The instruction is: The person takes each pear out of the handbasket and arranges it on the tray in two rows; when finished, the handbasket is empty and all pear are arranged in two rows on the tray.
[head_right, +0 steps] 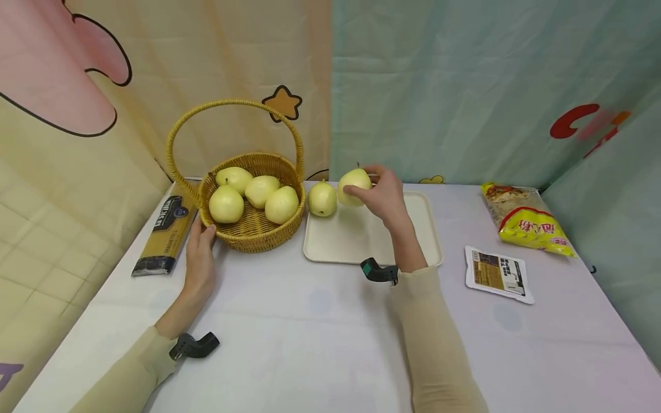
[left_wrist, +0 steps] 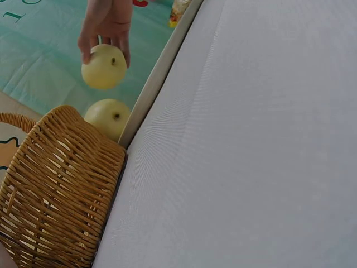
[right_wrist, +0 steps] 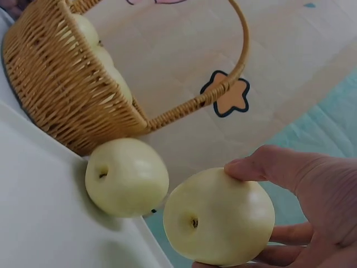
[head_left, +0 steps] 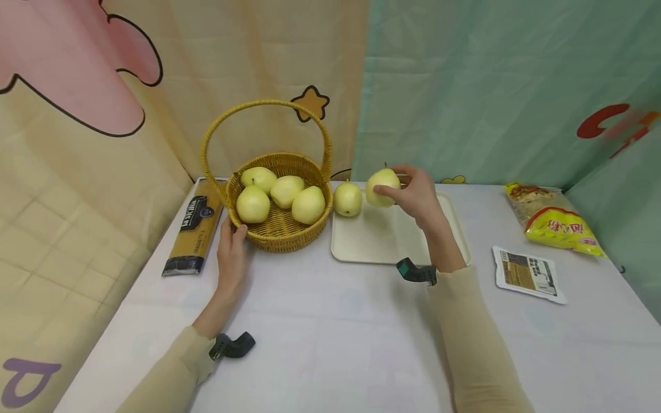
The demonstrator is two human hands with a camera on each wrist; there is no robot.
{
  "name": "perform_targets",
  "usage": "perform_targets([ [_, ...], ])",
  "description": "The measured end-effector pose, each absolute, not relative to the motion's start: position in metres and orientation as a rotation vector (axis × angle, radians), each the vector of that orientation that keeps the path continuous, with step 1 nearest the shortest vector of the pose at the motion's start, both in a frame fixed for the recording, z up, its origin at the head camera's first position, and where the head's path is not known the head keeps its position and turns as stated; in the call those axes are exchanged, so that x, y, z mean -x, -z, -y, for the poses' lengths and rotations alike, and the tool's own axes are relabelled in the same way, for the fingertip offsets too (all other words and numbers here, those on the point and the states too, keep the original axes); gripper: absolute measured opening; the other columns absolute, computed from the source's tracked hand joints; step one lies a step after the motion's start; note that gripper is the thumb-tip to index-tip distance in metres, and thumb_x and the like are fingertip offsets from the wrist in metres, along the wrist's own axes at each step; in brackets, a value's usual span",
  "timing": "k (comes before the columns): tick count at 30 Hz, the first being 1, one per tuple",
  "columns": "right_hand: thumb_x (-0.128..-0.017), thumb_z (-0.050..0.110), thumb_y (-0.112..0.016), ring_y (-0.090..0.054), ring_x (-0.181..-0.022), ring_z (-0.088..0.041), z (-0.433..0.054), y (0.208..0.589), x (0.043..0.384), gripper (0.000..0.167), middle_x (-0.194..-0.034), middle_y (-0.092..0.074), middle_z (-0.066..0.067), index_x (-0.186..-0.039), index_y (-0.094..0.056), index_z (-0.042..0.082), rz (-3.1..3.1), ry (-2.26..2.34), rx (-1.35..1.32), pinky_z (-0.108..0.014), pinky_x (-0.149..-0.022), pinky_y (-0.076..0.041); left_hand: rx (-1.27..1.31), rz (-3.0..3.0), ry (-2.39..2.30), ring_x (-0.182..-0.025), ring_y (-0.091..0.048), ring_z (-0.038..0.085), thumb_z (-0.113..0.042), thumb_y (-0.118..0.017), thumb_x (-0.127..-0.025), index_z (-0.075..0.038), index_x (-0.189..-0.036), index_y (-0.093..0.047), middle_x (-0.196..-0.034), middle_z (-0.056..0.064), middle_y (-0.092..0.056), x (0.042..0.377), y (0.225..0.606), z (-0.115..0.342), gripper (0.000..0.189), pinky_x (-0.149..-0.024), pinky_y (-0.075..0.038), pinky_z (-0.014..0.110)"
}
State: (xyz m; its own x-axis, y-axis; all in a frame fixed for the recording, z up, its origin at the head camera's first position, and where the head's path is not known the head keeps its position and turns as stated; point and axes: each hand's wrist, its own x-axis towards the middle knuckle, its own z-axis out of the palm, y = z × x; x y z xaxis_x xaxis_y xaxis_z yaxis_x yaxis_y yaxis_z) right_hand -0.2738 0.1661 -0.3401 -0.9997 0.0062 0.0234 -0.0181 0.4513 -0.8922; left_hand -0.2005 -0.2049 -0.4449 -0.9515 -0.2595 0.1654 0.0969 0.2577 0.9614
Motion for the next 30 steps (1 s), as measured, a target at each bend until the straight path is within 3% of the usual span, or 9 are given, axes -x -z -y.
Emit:
perform_targets([
  [13,-0.092,0.033,-0.080,-0.050,-0.141,-0.039,-0.179,0.389,0.293,0.076,-0.151,-0.057,-0.024,-0.154,-0.050,0.001,2.737,-1.484,0.185,-0.050,-0.109,-0.051,-0.134,2.236,1.754,-0.161,-0.021,0.016,-0.035,-0.038,-0.112,-0.015,-0.170,-0.019,-0.175,0.003,-0.024,0.200,0.445,0.206,0.064,-0.133,-0.018,0.036],
  [30,-0.098,0.038,-0.073,-0.048,-0.145,-0.040,-0.180,0.390,0.291,0.074,-0.156,-0.051,-0.026,-0.156,-0.046,0.001,2.687,-1.538,0.180,-0.053,-0.116,-0.047,-0.137,2.233,1.776,-0.161,-0.021,0.014,-0.034,-0.038,-0.113,-0.016,-0.170,-0.019,-0.175,0.002,-0.024,0.200,0.446,0.206,0.063,-0.133,-0.019,0.035],
])
